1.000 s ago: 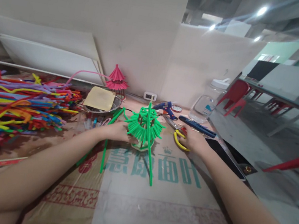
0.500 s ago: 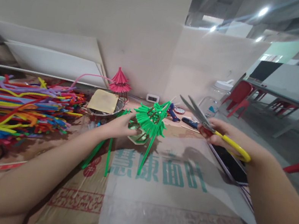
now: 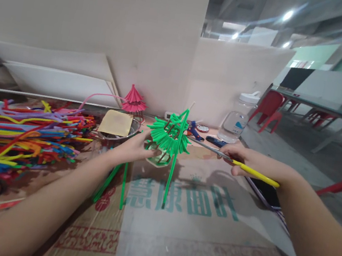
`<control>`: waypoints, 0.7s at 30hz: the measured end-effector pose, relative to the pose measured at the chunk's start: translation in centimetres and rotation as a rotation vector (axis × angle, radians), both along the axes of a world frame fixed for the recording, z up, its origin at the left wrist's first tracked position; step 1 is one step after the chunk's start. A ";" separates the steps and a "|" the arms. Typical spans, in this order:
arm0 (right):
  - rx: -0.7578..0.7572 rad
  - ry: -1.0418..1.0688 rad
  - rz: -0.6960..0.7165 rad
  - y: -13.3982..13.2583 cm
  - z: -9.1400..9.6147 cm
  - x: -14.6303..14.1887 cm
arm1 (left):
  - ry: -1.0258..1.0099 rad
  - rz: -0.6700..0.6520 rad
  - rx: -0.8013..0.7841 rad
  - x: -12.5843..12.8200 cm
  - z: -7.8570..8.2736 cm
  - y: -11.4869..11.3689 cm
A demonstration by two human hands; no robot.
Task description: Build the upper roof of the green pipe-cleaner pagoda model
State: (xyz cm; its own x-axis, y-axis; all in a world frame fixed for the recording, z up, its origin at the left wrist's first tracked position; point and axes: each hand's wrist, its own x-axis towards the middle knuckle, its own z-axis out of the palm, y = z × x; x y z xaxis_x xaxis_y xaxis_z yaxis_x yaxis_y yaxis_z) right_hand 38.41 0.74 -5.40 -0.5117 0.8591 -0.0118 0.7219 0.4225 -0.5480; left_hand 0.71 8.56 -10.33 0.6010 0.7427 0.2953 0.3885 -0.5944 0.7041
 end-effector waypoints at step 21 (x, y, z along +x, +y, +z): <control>-0.032 0.052 0.034 0.2 -0.6 -1.9 | 0.060 -0.011 -0.039 0.8 0.5 -1.2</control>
State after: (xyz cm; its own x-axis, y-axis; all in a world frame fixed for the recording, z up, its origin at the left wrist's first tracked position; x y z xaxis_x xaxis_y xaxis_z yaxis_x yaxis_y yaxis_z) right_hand 36.50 0.93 -5.96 -0.5411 0.8409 -0.0112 0.6774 0.4280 -0.5983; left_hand 1.56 7.39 -9.85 0.6251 0.7462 0.2291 0.4244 -0.5712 0.7026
